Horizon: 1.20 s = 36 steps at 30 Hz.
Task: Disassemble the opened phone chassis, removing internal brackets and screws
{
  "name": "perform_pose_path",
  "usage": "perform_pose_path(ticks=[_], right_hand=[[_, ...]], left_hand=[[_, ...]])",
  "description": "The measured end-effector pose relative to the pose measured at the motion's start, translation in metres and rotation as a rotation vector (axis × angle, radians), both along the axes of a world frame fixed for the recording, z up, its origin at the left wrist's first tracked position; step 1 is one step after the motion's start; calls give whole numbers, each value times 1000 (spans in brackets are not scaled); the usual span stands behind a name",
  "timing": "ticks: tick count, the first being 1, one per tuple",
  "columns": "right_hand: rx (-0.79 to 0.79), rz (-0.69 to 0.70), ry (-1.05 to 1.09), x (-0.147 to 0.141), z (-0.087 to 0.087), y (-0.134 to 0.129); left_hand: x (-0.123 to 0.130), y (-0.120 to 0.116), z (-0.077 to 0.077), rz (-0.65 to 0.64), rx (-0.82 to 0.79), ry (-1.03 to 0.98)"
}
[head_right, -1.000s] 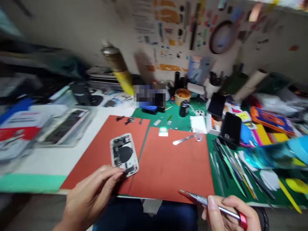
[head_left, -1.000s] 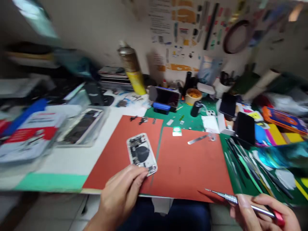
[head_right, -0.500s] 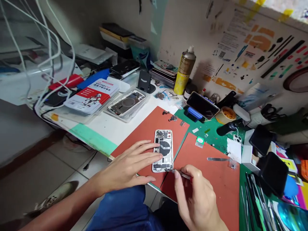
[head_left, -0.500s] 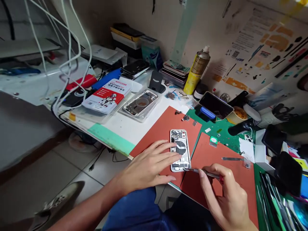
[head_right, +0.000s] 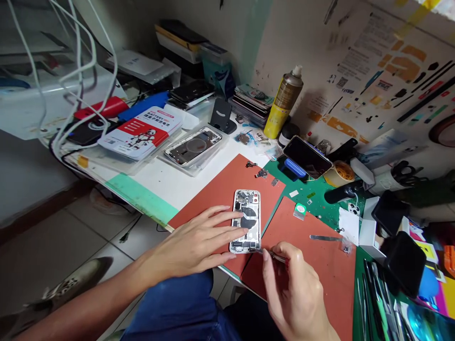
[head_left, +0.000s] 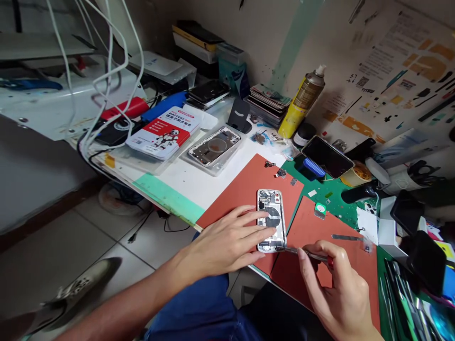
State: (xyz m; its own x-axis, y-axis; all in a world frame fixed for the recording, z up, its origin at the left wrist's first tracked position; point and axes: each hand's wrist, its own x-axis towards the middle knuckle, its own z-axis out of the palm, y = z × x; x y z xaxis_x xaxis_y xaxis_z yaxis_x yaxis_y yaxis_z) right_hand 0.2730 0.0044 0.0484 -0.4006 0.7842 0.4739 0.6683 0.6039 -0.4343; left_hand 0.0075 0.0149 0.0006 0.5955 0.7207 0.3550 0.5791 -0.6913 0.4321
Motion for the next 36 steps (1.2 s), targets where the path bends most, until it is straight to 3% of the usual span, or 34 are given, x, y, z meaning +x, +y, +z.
perform_pose_path(ticks=[11, 16, 21, 23, 27, 31, 36], right_hand=[[-4, -24, -53, 0, -1, 0], [34, -2, -128, -4, 6, 4], [-67, 325, -182, -12, 27, 12], [-97, 387, -197, -15, 35, 15], [-157, 400, -218, -15, 41, 20], [-203, 386, -184, -8, 37, 21], [-7, 293, -231, -7, 27, 21]], left_hand=[[0, 1, 0, -5, -5, -12], [1, 2, 1, 11, 6, -17], [2, 1, 0, 11, -15, -12], [2, 1, -1, 7, -24, -1], [1, 2, -2, -2, -38, 13], [-1, 2, -2, -9, -42, 14], [-1, 2, 0, -12, -45, 16]])
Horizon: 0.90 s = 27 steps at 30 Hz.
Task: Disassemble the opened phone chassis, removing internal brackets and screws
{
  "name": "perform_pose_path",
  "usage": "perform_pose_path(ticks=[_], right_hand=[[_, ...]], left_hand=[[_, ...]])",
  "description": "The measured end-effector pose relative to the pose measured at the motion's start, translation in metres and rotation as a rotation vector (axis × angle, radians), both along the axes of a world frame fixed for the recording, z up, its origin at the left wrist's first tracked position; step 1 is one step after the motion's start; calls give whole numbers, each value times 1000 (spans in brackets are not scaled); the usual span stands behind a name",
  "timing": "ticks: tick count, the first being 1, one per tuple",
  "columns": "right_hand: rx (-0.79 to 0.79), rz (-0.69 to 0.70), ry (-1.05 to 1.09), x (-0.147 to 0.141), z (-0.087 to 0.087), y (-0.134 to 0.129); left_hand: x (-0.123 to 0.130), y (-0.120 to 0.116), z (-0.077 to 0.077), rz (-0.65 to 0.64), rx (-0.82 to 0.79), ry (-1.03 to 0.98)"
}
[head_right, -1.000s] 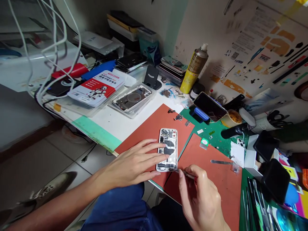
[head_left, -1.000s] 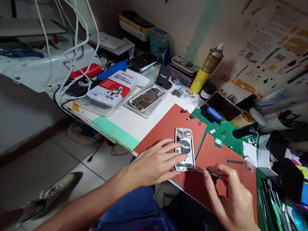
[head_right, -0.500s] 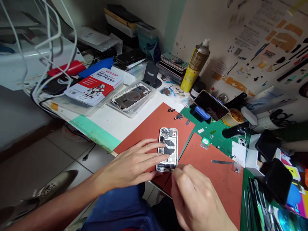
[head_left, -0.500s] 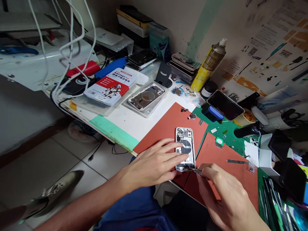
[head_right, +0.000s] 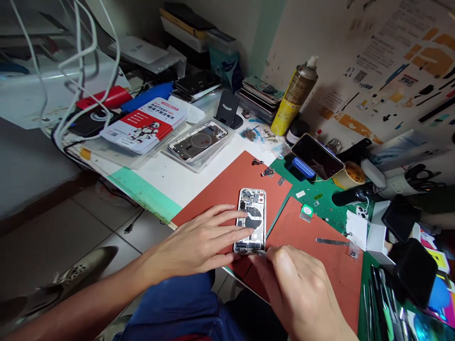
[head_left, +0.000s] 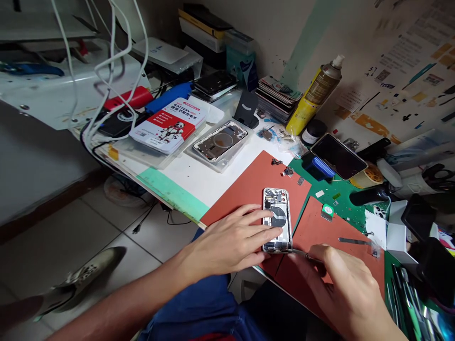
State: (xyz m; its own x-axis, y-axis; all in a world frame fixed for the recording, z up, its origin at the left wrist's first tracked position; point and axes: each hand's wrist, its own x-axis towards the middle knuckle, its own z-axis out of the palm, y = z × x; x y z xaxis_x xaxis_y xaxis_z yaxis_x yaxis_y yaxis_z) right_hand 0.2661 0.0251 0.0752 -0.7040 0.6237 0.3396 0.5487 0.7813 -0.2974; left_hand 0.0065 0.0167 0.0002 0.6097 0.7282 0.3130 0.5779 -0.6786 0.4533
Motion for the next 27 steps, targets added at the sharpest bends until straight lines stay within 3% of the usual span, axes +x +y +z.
perform_pose_path(ticks=[2, 5, 27], right_hand=[[-5, 12, -17, -3, 1, 0], [-159, 69, -36, -8, 7, 0], [-103, -38, 54, -5, -1, -2]], left_hand=[[0, 0, 0, 0, -3, -1], [1, 0, 1, 9, 2, 5], [1, 2, -1, 10, 53, -15]])
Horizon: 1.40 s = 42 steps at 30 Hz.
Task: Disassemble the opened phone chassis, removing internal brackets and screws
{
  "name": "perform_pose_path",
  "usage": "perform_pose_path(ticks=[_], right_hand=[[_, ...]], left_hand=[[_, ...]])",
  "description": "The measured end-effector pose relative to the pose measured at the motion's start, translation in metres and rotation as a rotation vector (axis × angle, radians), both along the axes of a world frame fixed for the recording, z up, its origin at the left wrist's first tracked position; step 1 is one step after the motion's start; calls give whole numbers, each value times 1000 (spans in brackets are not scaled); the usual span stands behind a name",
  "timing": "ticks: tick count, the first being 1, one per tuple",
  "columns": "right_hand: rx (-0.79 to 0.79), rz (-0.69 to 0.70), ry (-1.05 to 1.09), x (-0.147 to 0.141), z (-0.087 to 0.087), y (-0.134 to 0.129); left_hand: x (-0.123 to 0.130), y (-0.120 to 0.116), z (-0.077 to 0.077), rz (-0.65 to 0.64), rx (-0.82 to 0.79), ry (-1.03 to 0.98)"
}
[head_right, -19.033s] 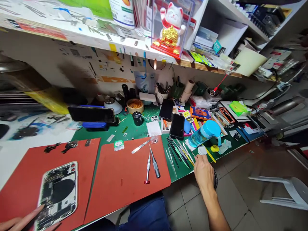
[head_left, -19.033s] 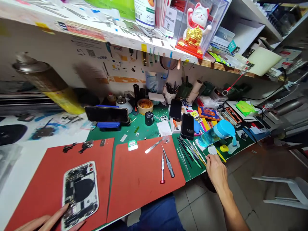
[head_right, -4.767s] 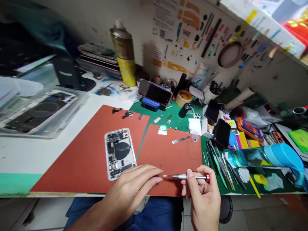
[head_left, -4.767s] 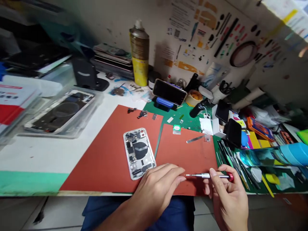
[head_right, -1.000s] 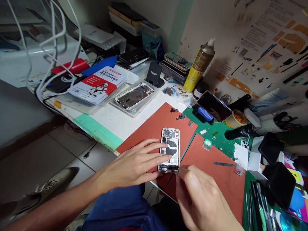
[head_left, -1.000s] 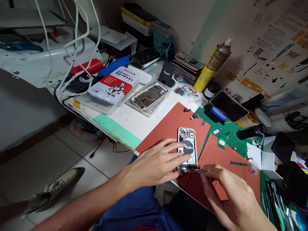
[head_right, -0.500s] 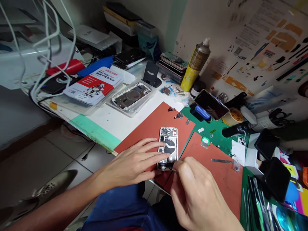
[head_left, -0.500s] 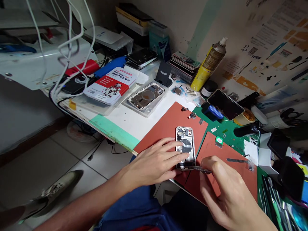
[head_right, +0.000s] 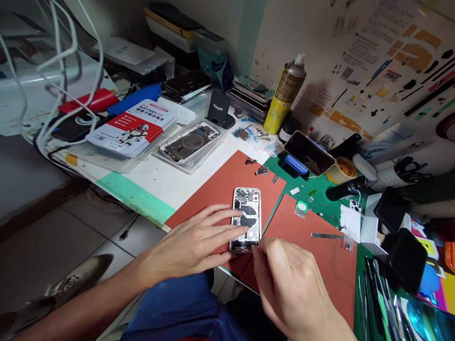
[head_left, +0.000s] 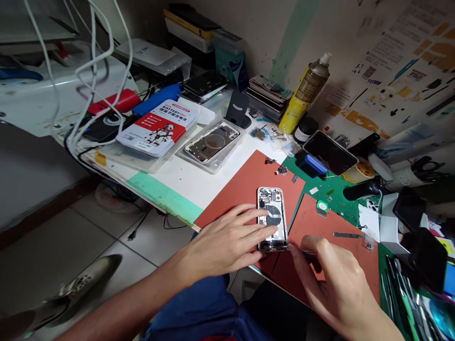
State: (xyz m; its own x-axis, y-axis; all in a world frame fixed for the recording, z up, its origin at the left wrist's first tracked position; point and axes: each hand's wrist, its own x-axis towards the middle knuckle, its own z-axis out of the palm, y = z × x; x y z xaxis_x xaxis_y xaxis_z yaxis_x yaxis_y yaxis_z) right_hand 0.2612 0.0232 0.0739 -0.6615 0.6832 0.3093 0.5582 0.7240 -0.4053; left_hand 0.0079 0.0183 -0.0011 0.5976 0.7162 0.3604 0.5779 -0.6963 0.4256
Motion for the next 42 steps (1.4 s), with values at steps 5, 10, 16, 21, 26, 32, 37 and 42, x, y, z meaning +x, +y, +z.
perform_pose_path(ticks=[5, 10, 16, 21, 26, 32, 37, 42], right_hand=[[0, -21, -1, 0, 0, -1], [-4, -59, 2, -1, -2, -3], [51, -126, 7, -2, -4, -6], [37, -364, 136, 11, -8, -17], [-433, -835, 611, 29, -22, -36], [-741, -946, 1131, 39, -36, -51], [-763, -989, 1215, 45, -34, -66], [-746, -1010, 1226, 62, -42, -86]], left_hand=[[0, 0, 0, 0, 4, 6], [-1, 0, 0, -1, 17, 4], [0, 0, 0, -3, 32, 7], [0, 0, 0, -14, 42, 1], [-7, 0, -1, -54, 21, -23], [11, -4, 12, -22, 44, -236], [65, -12, 25, -89, -82, -395], [100, -11, 27, -196, -203, -408]])
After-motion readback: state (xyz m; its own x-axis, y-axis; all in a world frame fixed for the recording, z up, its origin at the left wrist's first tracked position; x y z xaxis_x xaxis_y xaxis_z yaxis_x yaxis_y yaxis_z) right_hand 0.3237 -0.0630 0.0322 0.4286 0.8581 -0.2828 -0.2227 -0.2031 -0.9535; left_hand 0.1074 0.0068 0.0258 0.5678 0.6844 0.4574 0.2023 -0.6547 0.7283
